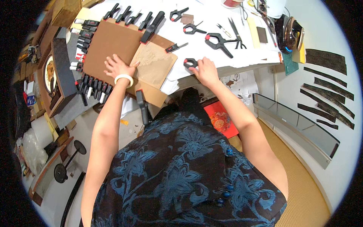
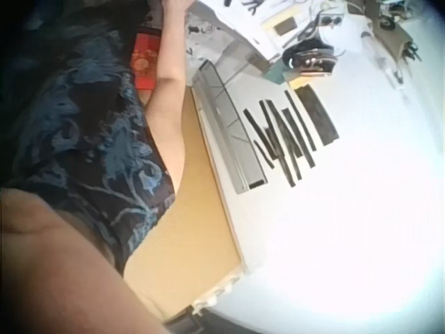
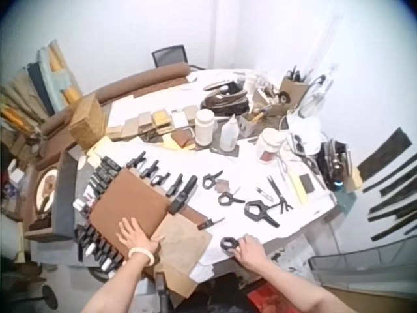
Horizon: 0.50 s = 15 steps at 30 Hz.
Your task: The person assembles a craft project by arranging cardboard pieces on a workbench and securing them with multiple clamps. They repeatedly pick up clamps, position them on the cardboard, and tighten them to hold the pieces in place.
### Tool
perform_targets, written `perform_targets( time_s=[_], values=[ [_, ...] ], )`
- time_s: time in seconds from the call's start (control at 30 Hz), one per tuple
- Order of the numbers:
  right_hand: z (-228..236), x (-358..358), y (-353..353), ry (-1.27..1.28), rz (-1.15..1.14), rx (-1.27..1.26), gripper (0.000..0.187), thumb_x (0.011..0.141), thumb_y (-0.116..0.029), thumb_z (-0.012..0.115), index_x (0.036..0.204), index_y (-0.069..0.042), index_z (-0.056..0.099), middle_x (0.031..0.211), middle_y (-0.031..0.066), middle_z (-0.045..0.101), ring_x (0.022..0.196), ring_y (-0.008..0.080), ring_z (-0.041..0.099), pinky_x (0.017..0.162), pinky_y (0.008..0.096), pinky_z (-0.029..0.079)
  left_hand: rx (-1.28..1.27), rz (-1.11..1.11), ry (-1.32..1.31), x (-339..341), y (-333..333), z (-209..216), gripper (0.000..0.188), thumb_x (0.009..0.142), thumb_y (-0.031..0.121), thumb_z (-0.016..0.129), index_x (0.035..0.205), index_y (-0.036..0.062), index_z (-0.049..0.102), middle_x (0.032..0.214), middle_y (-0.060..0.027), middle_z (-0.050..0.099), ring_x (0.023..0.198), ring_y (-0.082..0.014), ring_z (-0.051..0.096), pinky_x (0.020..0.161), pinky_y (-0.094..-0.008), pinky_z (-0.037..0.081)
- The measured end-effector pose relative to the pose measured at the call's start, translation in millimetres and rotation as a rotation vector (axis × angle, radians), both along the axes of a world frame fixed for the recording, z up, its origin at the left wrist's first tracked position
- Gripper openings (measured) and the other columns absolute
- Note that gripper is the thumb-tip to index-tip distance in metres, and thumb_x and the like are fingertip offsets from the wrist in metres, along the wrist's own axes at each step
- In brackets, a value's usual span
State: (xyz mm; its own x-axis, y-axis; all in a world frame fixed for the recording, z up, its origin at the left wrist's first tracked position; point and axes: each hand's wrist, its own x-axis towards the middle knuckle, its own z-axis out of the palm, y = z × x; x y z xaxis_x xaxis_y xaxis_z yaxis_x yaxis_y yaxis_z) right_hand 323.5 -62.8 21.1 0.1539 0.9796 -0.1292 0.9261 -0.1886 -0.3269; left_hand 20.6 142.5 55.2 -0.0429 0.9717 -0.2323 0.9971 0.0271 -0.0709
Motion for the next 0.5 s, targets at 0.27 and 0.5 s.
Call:
perform_targets(
  time_s=[0.27, 0.5],
  values=[
    [19.0, 112.5, 56.3, -0.004, -0.100, 0.014, 0.096, 0.073, -0.034, 0.088, 0.150, -0.002, 0.042, 0.152, 0.0219, 0.044, 0.146, 0.0394, 0.039, 0.118, 0.0593, 0.033, 0.009, 0.017, 0.007, -3.1, 0.4, -0.5, 0.125, 0.069, 0.072, 0.083, 0.162, 0.0080, 0.029, 0.169, -0.0229, 0.021, 0.158, -0.0421, 0.016, 0.122, -0.0683, 0.018],
    [-4.8, 183.7, 39.0, -0.365, 0.016, -0.157, 0.085, 0.071, -0.028, 0.078, 0.142, 0.005, 0.043, 0.145, 0.0215, 0.050, 0.148, 0.0390, 0.039, 0.121, 0.0595, 0.030, 0.046, 0.028, -0.050, -1.2, 1.9, -4.9, 0.122, 0.067, 0.064, 0.088, 0.160, 0.0087, 0.031, 0.169, -0.0216, 0.023, 0.158, -0.0415, 0.017, 0.124, -0.0675, 0.014]
  ],
)
